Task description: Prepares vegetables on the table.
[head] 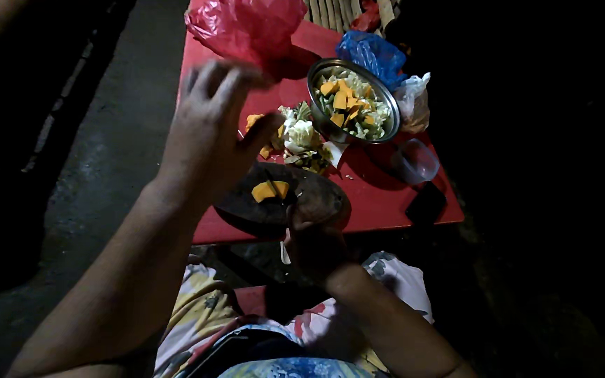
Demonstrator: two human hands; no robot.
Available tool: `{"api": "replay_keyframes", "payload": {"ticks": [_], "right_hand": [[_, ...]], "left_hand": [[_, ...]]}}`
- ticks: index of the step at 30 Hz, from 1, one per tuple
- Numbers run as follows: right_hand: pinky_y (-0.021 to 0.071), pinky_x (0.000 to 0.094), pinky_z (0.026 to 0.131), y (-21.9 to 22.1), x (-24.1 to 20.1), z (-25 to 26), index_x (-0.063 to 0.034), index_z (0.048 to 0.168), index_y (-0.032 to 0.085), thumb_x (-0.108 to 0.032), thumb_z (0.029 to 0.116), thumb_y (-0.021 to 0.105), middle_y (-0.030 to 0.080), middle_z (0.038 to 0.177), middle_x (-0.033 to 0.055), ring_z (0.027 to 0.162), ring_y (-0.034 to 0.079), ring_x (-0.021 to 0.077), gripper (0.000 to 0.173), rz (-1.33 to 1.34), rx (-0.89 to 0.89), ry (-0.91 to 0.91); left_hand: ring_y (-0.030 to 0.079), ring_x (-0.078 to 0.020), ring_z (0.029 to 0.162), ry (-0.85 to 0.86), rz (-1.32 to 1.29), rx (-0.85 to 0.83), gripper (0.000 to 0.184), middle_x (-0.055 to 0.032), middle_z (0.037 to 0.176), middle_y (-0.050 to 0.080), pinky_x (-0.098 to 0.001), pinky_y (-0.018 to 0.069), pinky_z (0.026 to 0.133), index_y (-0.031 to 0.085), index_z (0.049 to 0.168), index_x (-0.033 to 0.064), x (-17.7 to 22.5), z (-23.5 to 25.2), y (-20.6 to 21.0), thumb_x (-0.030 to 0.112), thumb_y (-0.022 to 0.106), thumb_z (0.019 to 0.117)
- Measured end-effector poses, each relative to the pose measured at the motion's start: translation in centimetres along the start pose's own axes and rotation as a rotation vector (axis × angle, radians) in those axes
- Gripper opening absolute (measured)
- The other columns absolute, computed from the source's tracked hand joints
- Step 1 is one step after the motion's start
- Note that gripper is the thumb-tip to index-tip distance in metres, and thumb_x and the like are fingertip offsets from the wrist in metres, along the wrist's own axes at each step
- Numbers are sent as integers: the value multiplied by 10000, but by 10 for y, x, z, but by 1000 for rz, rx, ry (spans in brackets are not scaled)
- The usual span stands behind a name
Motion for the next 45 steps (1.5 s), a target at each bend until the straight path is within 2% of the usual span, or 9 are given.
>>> {"api": "replay_keyframes", "payload": {"ticks": [5,8,18,23,27,32,35,38,45], "right_hand": [[571,432,544,0,-1,3,-67,1270,620,-197,997,547,680,701,89,663,730,282,311,-6,76,-4],[562,487,843,-8,-4,6,-79,1483,450,-224,1095,411,709,1105,168,1030,712,329,416,60,-356,109],[550,523,883,-14,4,13,-66,1356,534,-205,1067,457,696,1143,170,1105,686,340,330,126,-524,87],[501,542,988,-14,18,10,-32,1286,645,-265,1061,496,682,1226,189,1186,643,333,356,282,-537,90],[553,479,720,-17,40,22,-98,1370,471,-284,1086,495,645,868,121,787,663,273,340,546,-373,-9],[535,316,439,-39,70,15,-131,1433,410,-285,1075,528,572,684,65,452,561,145,408,894,-114,19],[537,303,437,-42,84,15,-128,1454,389,-267,1073,527,556,683,66,459,565,146,428,952,-34,60],[534,308,449,-45,104,11,-140,1405,417,-266,1075,530,531,660,63,467,561,153,371,1004,9,129],[538,272,439,-66,176,-15,-83,1316,437,-198,1058,502,506,637,16,453,552,117,290,1190,400,262]], "left_hand": [[389,-460,1431,170,60,102,563,-236,1491,495,-689,237,1152,494,1538,252,46,48,1,536,425,1057],[167,-487,1547,184,117,14,627,-187,1666,299,-744,36,1188,334,1621,348,51,50,22,613,314,1054],[-151,-382,1580,79,-23,-217,648,-104,1742,-39,-710,-126,1194,170,1672,247,-10,29,99,513,173,1082],[167,-356,1575,28,-243,153,643,-208,1671,260,-544,171,1277,408,1543,47,-21,2,58,485,349,1076],[605,-333,1164,-223,-165,73,477,-265,1319,561,-477,537,914,449,1355,-43,-38,-65,50,328,514,1063],[538,-565,1219,-385,65,-283,682,-311,1282,599,-731,446,962,528,1422,14,-25,-79,73,454,729,940],[516,-552,1250,-271,203,-370,671,-281,1311,584,-705,482,884,596,1389,91,-15,-66,102,564,689,922],[532,-504,1252,-178,255,-506,528,-238,1303,596,-649,513,892,639,1310,78,-12,-50,125,140,837,825],[668,-447,1110,-121,348,-608,440,-241,1179,678,-597,550,867,624,1229,-33,4,-45,128,183,800,888]]}}
Point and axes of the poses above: each hand's wrist, its own z-axis towards the middle knuckle, its own y-axis out of the palm, x = y × z, the point moved 6 cm from there along z, towards the middle knuckle
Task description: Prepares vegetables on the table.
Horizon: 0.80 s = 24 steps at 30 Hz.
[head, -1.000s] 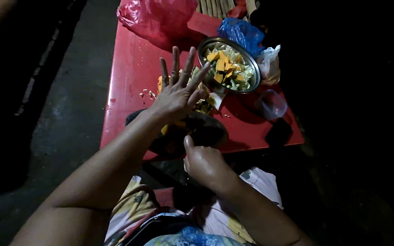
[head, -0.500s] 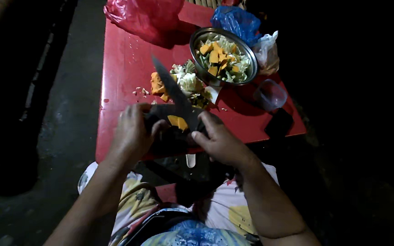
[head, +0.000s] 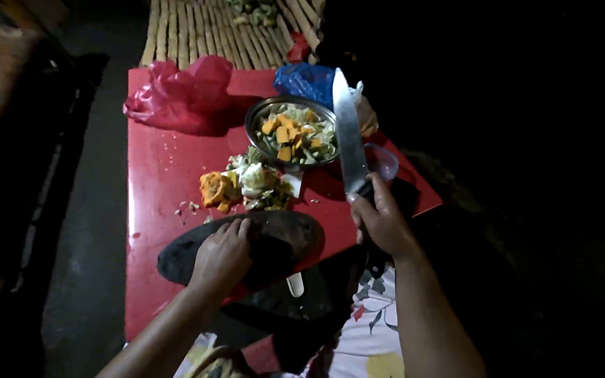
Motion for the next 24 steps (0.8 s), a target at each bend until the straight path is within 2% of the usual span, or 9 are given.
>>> {"api": "replay_keyframes", "payload": {"ticks": [2,4,10,14,17,18,21,22,24], "right_hand": [[539,264,428,-18,4,1,-80,1304,424,-171,1049,483,501,632,7,445,551,109,277,55,95,-21],[539,263,425,-30,7,1,-84,1325,412,-159,1042,474,498,634,1,446,551,110,299,94,163,-26],[535,248,419,-39,10,0,-83,1248,433,-137,1036,466,496,621,-13,442,550,97,221,161,230,-66],[541,248,428,-38,11,0,-88,1286,430,-147,1045,474,504,634,-14,451,553,93,252,175,222,-66],[538,247,422,-38,11,2,-92,1283,429,-148,1042,478,498,633,-15,449,548,92,251,200,210,-72],[537,247,422,-38,11,3,-93,1280,428,-149,1043,477,498,642,-13,450,545,93,248,203,203,-77],[543,246,428,-36,11,4,-90,1258,437,-156,1045,485,499,655,-13,453,543,89,228,195,187,-80],[542,248,428,-34,11,4,-88,1260,436,-161,1047,487,499,658,-13,452,540,89,231,187,182,-81],[541,246,428,-31,10,5,-79,1270,436,-176,1047,493,503,666,-13,455,541,85,250,171,168,-88]], "left_hand": [[689,-479,1012,100,-12,115,419,-272,1059,689,-616,558,813,637,1128,-72,4,-4,-2,159,834,839],[701,-468,922,198,-2,224,330,-247,956,680,-598,572,738,629,1018,-34,5,-8,-1,155,823,830],[689,-465,886,290,10,262,159,-222,957,643,-541,571,565,663,962,34,9,-10,0,106,761,860],[705,-432,837,319,-21,238,120,-204,930,655,-542,583,591,653,960,29,8,-7,1,97,719,886],[696,-380,789,255,-195,121,121,-189,929,660,-561,582,650,647,1000,18,6,7,-12,111,691,934],[675,-358,769,226,-280,94,123,-178,915,661,-560,564,660,650,1003,17,8,17,-23,126,675,951],[633,-242,681,271,-392,198,152,-98,807,643,-478,551,612,668,983,36,21,65,-69,175,718,946],[628,-232,675,290,-406,221,166,-98,800,645,-470,546,611,658,994,33,30,85,-87,178,728,954],[652,-300,761,316,-394,222,184,-161,885,666,-539,546,690,653,1044,-2,52,130,-121,155,706,967]]}}
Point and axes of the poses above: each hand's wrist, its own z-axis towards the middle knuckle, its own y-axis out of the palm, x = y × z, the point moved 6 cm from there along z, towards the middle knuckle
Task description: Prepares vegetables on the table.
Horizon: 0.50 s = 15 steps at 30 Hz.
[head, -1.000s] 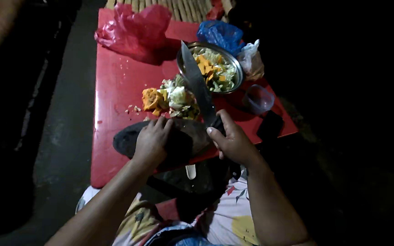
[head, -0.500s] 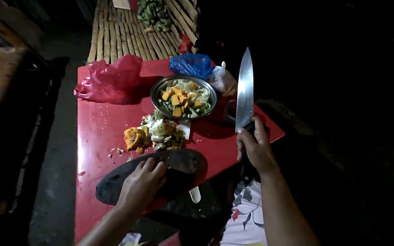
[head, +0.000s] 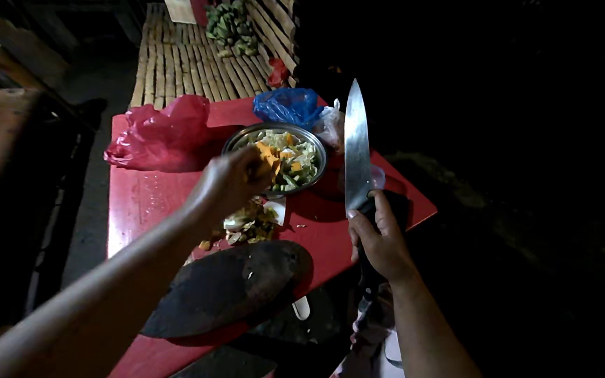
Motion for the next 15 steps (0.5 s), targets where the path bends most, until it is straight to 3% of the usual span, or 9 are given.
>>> {"api": "replay_keyframes", "payload": {"ticks": [2,4,7,8,10,12,14,15], "right_hand": [[542,245,430,2,0,0,-73,1276,441,-192,1046,506,514,672,-14,460,552,83,267,-17,-9,-1],[546,249,431,3,2,1,-61,1288,446,-199,1042,517,528,685,-9,472,566,87,292,-39,-13,1],[542,241,432,2,3,3,-61,1302,445,-212,1039,522,530,673,-20,476,571,75,313,-74,-21,9],[541,239,435,1,3,4,-62,1299,444,-216,1041,522,524,670,-24,477,568,72,311,-87,-26,9],[541,238,434,-1,3,5,-51,1294,448,-216,1040,529,529,670,-25,474,567,68,313,-104,-27,-4],[541,237,444,-1,3,5,-47,1295,452,-219,1033,534,541,705,-20,490,565,65,324,-117,-37,-16],[540,237,449,0,3,5,-46,1304,453,-233,1030,539,551,720,-22,494,564,62,343,-129,-45,-20],[541,239,450,0,3,4,-48,1306,456,-240,1029,543,558,727,-22,494,566,62,349,-135,-49,-22]], "left_hand": [[661,-337,855,-3,6,-77,236,-191,971,671,-571,536,779,644,1135,-5,5,52,1,184,674,997],[665,-359,912,-17,17,-174,269,-203,1005,673,-594,524,829,640,1148,4,1,94,13,228,674,1004],[657,-400,1135,-73,92,-329,388,-226,1212,679,-623,480,1004,629,1285,11,-20,137,36,309,635,1035],[633,-416,1188,-88,145,-366,372,-239,1263,658,-625,457,1037,609,1317,-1,-30,146,41,269,585,1063],[624,-473,1168,-104,300,-399,271,-281,1227,655,-671,454,997,639,1255,-39,-50,159,47,112,510,1071],[620,-493,1164,-114,426,-489,239,-280,1206,666,-697,448,983,682,1204,-18,-67,158,53,12,515,1036],[621,-479,1181,-60,437,-568,267,-262,1223,674,-685,446,1004,700,1225,16,-82,151,63,-31,580,991],[616,-479,1188,-34,425,-579,264,-262,1227,671,-684,441,1016,697,1241,21,-89,148,68,12,641,983]]}}
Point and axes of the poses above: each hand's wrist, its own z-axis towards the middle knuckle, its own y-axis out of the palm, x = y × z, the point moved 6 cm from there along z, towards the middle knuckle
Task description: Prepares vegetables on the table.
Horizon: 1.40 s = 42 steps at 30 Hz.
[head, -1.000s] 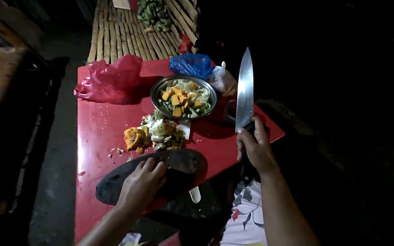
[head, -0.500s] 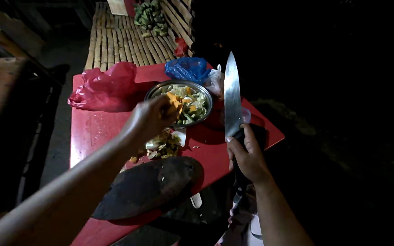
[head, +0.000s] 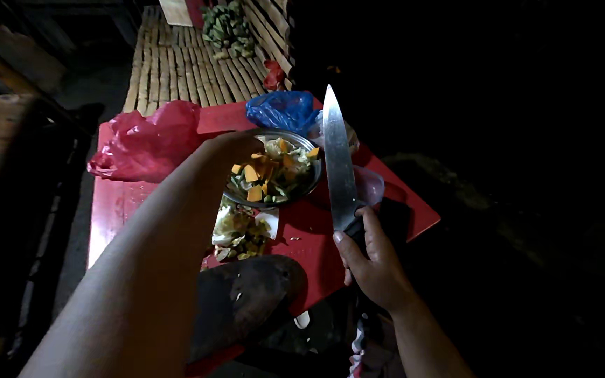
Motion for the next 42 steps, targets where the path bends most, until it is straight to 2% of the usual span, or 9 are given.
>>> {"api": "replay_keyframes", "payload": {"ticks": [5,11,15,18,21,28,32,36,42], "right_hand": [[542,228,454,4,0,-3,-69,1275,494,-264,1031,547,581,739,-29,495,568,48,317,-48,-6,-23],[546,236,453,6,-1,-4,-75,1261,500,-263,1031,547,577,729,-27,490,572,56,301,-46,10,-34],[547,242,463,9,0,-3,-64,1279,495,-263,1038,542,584,747,-11,502,579,66,315,-62,-1,-13],[544,249,473,11,1,-2,-68,1274,496,-271,1039,545,580,743,-2,507,579,75,315,-90,-20,11],[547,260,477,14,2,-3,-71,1272,497,-262,1038,543,562,719,6,506,578,88,305,-98,-46,29],[539,272,487,55,3,-22,-96,1338,466,-277,1076,533,536,709,37,502,566,109,326,-204,-448,215],[558,358,578,99,-3,-46,-124,1425,456,-344,1089,503,617,838,95,599,620,176,404,-455,-720,219],[543,490,813,138,-10,-65,-115,1413,467,-348,1099,454,664,946,138,893,674,287,391,-682,-863,158],[547,520,854,164,-10,-70,-122,1428,461,-341,1102,422,693,1019,150,998,696,321,394,-892,-876,101]], "left_hand": [[564,-481,1251,3,149,23,225,-269,1233,651,-662,391,1095,707,1138,-42,-21,11,16,118,678,983],[624,-516,1124,-48,-222,172,269,-318,1165,654,-714,446,982,630,1223,-74,-33,-7,6,112,617,1029],[662,-331,1042,-57,-662,377,292,-252,1140,668,-532,514,971,573,1282,-61,-41,-27,-9,107,581,1044],[638,-102,872,-66,-967,453,355,-96,1058,673,-312,539,829,490,1377,48,-29,-55,-11,139,580,1045],[672,-53,809,6,-1190,487,287,-13,1005,683,-246,578,767,486,1296,87,-16,-90,2,126,592,1033],[696,-133,737,-194,-1110,480,237,-60,844,674,-325,612,735,521,1184,11,23,-239,78,38,632,976],[687,-312,842,-462,-719,435,253,-147,903,697,-594,553,777,621,1139,13,22,-302,140,159,732,964],[619,-433,1057,-462,-479,566,234,-184,1043,676,-657,485,907,706,1104,61,23,-328,162,257,719,976],[610,-444,1073,-442,-416,651,253,-180,1062,678,-652,485,898,722,1079,76,24,-329,170,220,808,890]]}}
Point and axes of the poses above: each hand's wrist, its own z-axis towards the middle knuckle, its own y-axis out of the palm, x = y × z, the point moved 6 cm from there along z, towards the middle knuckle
